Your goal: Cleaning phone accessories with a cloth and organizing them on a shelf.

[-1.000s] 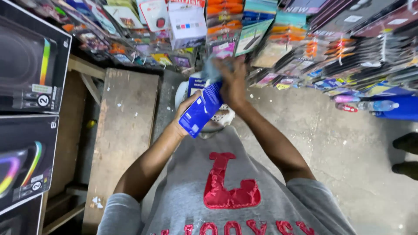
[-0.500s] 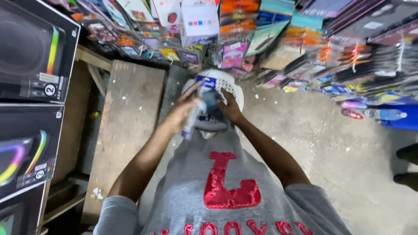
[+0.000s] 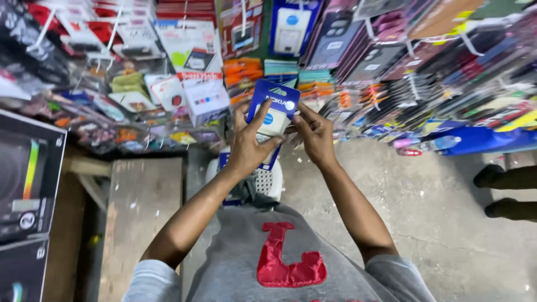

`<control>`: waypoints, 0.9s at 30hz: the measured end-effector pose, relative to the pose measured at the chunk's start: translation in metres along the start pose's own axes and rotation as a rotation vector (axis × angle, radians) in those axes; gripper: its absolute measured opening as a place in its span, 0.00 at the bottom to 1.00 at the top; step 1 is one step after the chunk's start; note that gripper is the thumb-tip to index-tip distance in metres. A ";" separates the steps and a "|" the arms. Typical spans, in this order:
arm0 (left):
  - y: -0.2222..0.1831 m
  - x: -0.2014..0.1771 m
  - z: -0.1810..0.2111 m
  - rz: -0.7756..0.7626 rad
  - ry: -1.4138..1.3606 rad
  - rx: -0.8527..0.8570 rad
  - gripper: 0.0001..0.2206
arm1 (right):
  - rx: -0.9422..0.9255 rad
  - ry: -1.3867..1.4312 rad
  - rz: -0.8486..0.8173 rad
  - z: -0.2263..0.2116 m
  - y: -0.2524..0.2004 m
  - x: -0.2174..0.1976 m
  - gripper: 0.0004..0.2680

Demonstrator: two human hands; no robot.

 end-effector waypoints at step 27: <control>0.041 0.015 0.018 0.105 0.037 0.057 0.44 | 0.153 -0.062 0.308 -0.017 0.013 -0.030 0.08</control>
Point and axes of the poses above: each hand's wrist, its own y-axis towards the middle knuckle, its own x-axis out of the palm, z = x × y, the point moved 10 cm from there along y, towards the middle knuckle, and after that the axes turned 14 degrees about -z, right-handed, at the moved point
